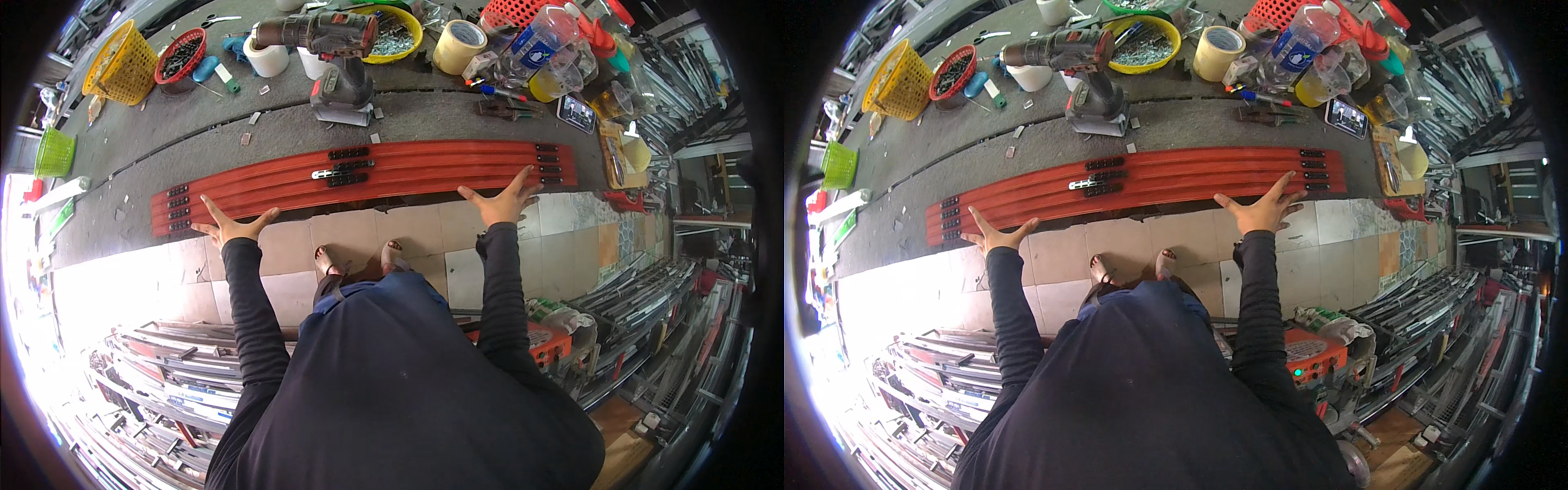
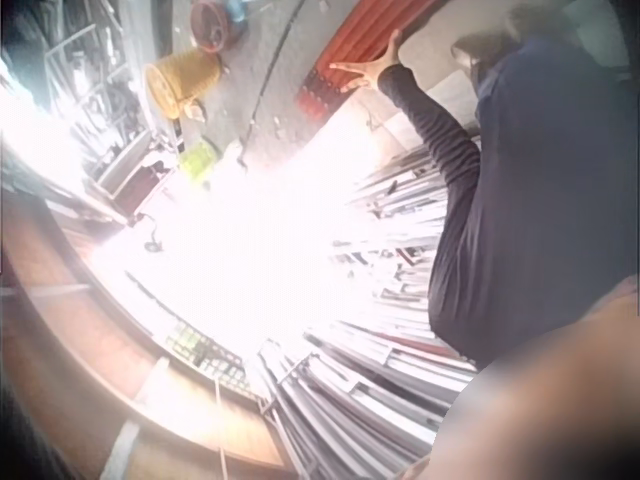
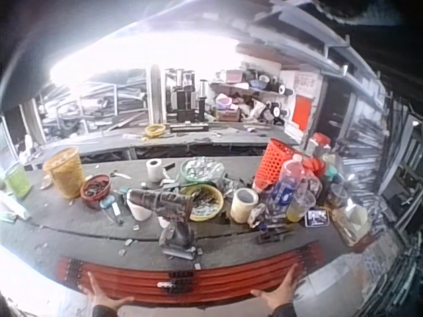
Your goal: The person aligns red metal bars on a workbench and uses a cordless drill to fasten black brackets with screws. They repeatedly pick up screws, position brackets, and drive screws into the bars.
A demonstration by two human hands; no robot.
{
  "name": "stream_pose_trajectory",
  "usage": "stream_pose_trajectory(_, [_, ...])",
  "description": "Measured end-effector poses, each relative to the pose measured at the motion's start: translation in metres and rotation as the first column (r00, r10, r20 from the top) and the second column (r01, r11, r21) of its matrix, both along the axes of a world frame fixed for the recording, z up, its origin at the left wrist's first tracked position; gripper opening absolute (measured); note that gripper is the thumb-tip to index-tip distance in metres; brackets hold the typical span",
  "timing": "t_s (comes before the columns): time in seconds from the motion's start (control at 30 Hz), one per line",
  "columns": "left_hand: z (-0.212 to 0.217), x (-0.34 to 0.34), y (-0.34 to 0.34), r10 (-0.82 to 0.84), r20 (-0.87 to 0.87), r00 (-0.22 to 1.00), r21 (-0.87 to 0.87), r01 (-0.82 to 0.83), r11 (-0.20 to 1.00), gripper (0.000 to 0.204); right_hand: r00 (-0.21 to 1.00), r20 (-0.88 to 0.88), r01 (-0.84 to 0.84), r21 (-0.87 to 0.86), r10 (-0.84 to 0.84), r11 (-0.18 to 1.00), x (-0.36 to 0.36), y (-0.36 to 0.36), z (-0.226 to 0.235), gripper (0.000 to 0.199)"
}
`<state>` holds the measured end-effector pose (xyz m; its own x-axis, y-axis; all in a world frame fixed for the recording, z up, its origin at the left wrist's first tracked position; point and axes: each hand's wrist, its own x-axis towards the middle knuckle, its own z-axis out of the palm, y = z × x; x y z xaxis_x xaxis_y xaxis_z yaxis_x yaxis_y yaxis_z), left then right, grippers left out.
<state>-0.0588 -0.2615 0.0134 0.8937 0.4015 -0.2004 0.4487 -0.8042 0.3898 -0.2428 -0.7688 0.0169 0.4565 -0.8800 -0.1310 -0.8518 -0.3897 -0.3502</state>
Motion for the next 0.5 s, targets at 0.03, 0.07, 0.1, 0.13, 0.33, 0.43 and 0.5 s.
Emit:
stream_pose_trajectory(0.03, [0.002, -0.004, -0.002, 0.011, -0.021, 1.000, 0.010, -0.011, 1.000, 0.184, 1.000, 0.026, -0.005, -0.064, 0.006, 0.998, -0.001, 0.005, 0.001, 0.182])
stream_pose_trajectory(0.07, [0.003, -0.008, -0.006, 0.024, -0.040, 0.999, 0.030, -0.023, 0.999, 0.182, 0.993, 0.093, -0.056, -0.148, 0.071, 0.987, -0.001, 0.011, 0.001, 0.171])
stream_pose_trajectory(0.1, [0.003, -0.014, -0.010, 0.020, 0.005, 1.000, 0.076, -0.021, 0.997, 0.178, 0.978, 0.152, -0.104, -0.245, 0.144, 0.964, -0.002, 0.017, 0.001, 0.161])
stream_pose_trajectory(0.13, [0.004, -0.019, -0.015, 0.017, 0.051, 0.999, 0.133, -0.024, 0.991, 0.174, 0.966, 0.174, -0.134, -0.294, 0.191, 0.946, -0.003, 0.023, 0.001, 0.150])
stream_pose_trajectory(0.33, [0.016, -0.032, -0.034, -0.106, 0.226, 0.968, 0.188, 0.063, 0.980, 0.121, 0.864, 0.324, -0.304, -0.273, 0.385, 0.913, 0.001, 0.039, 0.009, 0.048])
stream_pose_trajectory(0.43, [0.017, -0.030, -0.038, -0.160, 0.223, 0.961, 0.152, 0.128, 0.980, 0.084, 0.791, 0.407, -0.405, -0.209, 0.456, 0.890, 0.003, 0.040, 0.011, 0.031])
stream_pose_trajectory(0.5, [0.014, -0.028, -0.040, -0.175, 0.210, 0.962, 0.098, 0.158, 0.983, 0.066, 0.744, 0.458, -0.443, -0.208, 0.487, 0.872, 0.002, 0.040, 0.011, 0.027])
